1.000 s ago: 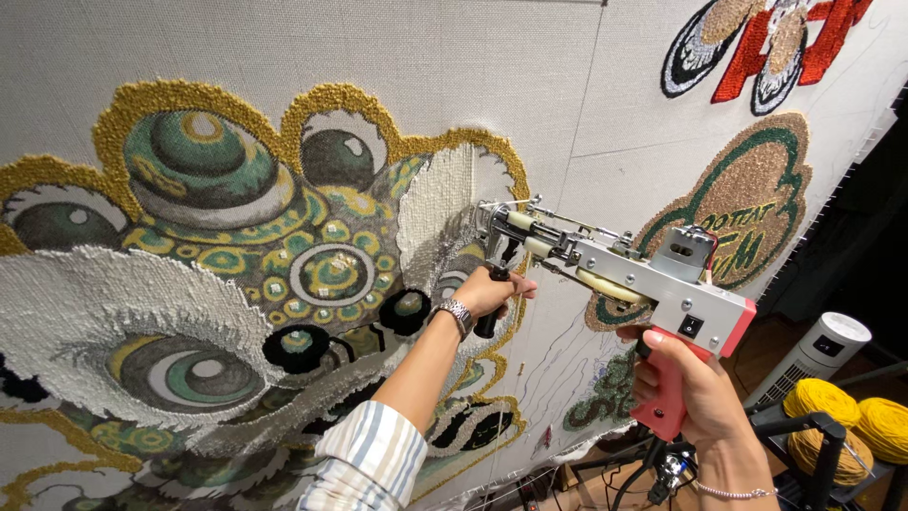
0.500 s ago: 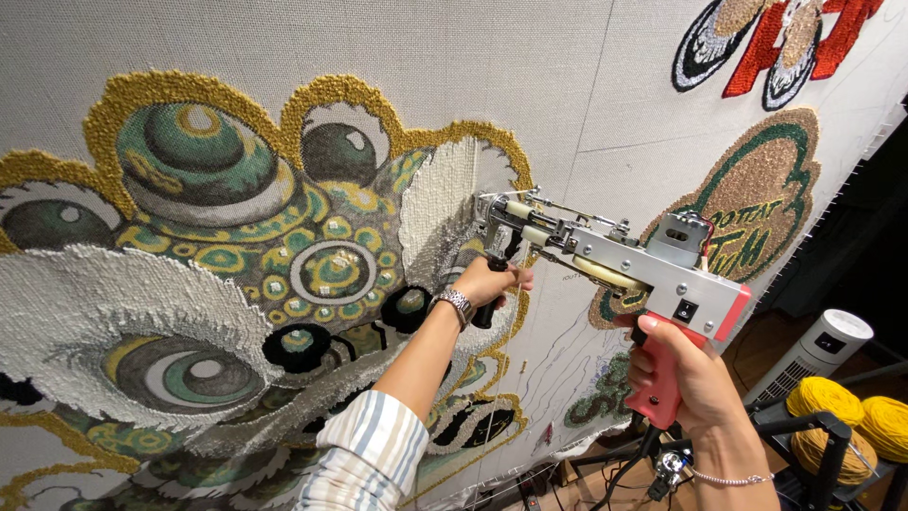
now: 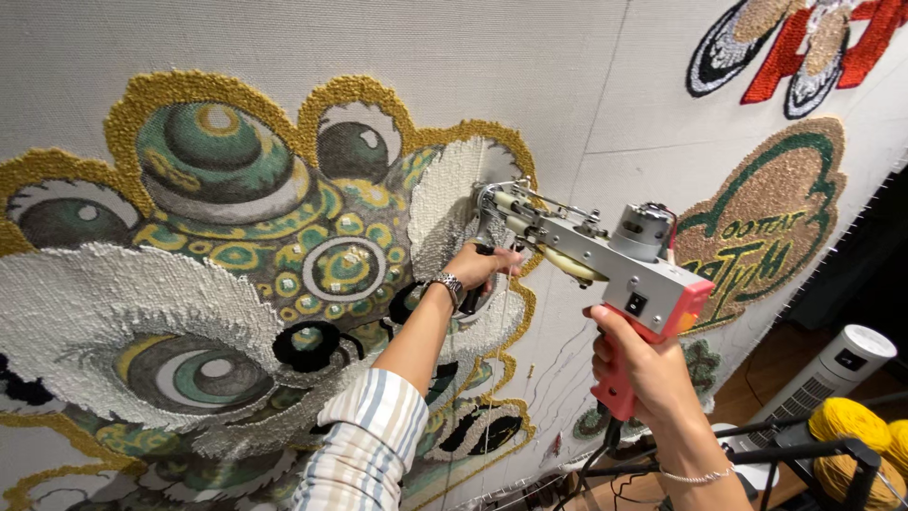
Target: The person uses a handheld tufting gun to apply white yarn onto a large canvas stretched on a frame. They guide the tool along the contours of a pre-drawn design, filling in a specific section of a stylized face with white loops.
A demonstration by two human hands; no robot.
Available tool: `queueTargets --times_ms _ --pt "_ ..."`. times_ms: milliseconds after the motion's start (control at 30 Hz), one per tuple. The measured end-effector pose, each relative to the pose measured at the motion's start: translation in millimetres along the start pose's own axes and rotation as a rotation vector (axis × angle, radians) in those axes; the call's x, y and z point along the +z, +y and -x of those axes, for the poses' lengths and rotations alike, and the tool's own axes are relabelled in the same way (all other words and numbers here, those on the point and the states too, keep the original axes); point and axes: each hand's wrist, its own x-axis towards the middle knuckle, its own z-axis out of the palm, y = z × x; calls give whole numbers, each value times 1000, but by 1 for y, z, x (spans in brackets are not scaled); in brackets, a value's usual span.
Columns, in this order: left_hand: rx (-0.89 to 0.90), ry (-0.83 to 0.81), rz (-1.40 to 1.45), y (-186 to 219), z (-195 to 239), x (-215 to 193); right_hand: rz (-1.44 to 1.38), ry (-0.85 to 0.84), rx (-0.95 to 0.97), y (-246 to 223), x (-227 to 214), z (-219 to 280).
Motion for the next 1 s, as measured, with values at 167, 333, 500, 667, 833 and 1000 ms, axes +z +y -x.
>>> queueTargets --times_ms 167,333,500,667,833,1000 --pt "18 -27 -54 -2 0 -2 12 31 19 5 -3 -6" --pt "-35 -15 -97 -1 2 0 9 31 4 6 -4 -5" --pt "-39 -7 -130 1 3 0 16 27 9 7 -2 -3" --pt "-38 -16 -121 2 4 -3 37 17 34 8 2 -1" --pt "-48 67 -42 -2 -4 -3 -31 14 -3 13 10 -1" --pt "-49 106 30 -10 -13 -8 -25 12 12 13 18 -5"
